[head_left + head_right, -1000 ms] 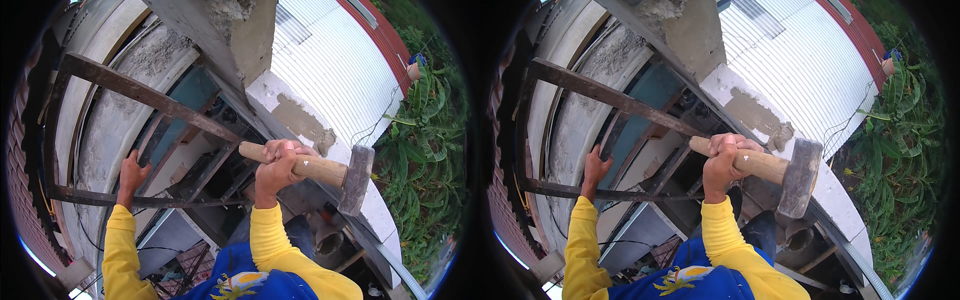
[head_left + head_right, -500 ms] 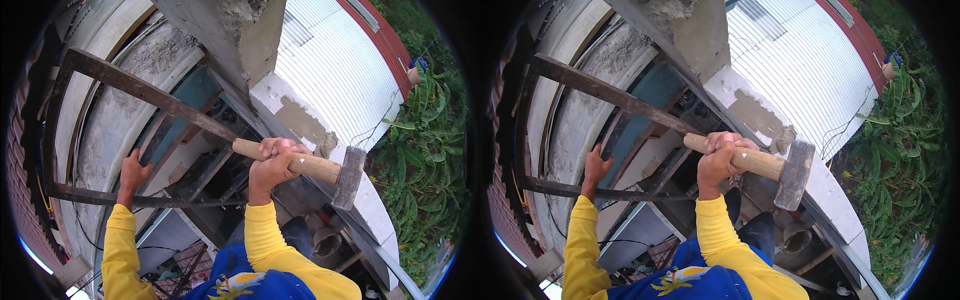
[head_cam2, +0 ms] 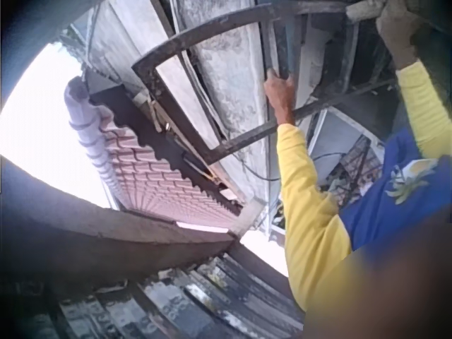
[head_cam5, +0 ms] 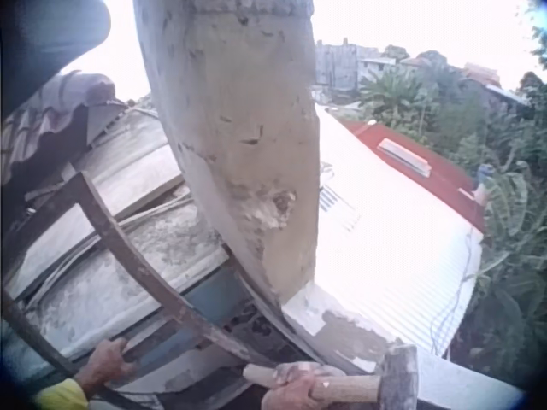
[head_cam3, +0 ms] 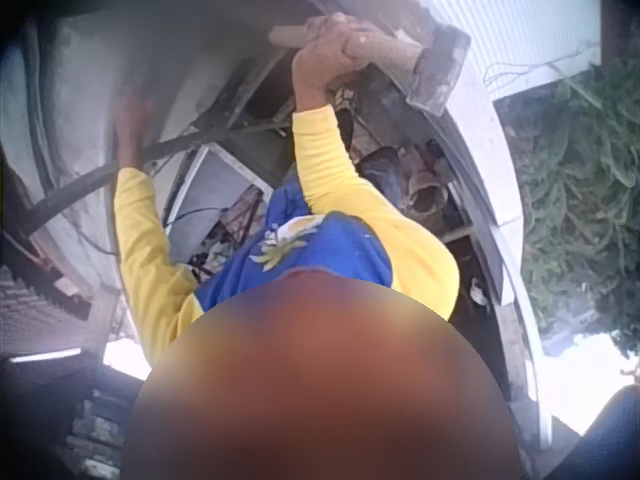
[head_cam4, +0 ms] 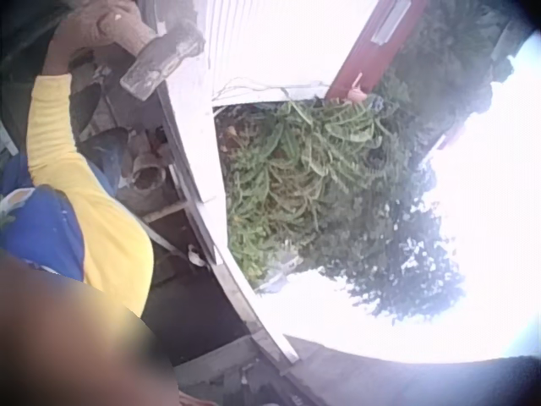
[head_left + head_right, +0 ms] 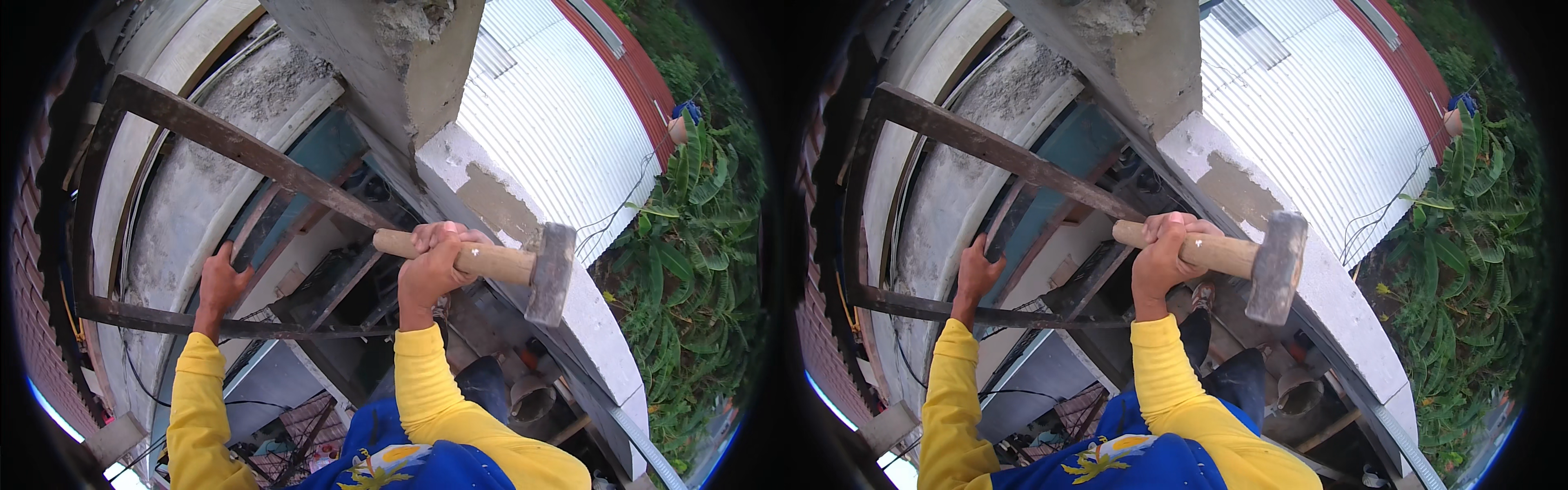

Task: The person applies cement to a white tile using a trowel, places the tile onto a wall, and taps it into position with a hammer. They then scoop cement from a bucket and spread it along the wall edge with the trowel.

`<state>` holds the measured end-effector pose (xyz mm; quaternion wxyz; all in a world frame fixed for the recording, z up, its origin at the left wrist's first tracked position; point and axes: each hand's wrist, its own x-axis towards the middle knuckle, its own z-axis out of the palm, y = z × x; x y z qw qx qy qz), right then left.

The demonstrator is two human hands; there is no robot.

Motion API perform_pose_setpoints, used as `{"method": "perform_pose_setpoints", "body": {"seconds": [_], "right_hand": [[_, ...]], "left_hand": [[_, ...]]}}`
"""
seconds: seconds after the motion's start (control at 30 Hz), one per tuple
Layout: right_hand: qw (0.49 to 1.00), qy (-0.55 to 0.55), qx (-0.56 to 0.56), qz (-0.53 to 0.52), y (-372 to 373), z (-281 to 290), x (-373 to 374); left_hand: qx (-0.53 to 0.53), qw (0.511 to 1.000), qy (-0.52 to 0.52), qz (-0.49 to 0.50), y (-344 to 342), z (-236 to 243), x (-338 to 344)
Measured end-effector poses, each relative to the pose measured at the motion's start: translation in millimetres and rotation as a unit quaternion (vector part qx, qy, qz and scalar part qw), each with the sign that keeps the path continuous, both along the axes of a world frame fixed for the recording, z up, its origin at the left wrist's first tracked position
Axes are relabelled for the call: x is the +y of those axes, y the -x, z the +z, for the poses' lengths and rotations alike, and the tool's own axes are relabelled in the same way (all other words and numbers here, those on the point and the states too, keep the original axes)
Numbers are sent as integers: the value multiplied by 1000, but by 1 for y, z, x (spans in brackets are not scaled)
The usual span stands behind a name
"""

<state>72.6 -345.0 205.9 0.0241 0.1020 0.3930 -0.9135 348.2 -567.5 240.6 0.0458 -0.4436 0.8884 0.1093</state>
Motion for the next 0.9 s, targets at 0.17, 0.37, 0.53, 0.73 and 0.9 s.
{"method": "perform_pose_setpoints", "body": {"seconds": [0.17, 0.37, 0.53, 0.73, 0.9], "right_hand": [[961, -54, -137, 235, 16, -22, -10], [998, -17, 55, -6, 6, 21, 22], [972, -6, -158, 177, 5, -28, -19], [985, -44, -52, 158, 0, 1, 16], [991, 5, 98, -87, 6, 16, 5]], "left_hand": [[14, 1000, -7, -6, 2, 7, 3], [3, 1000, 12, -10, -1, 2, 5], [-7, 1000, -10, -6, 15, 12, 12], [5, 1000, -11, 11, 5, 7, 8], [-9, 1000, -5, -1, 2, 3, 0]]}}
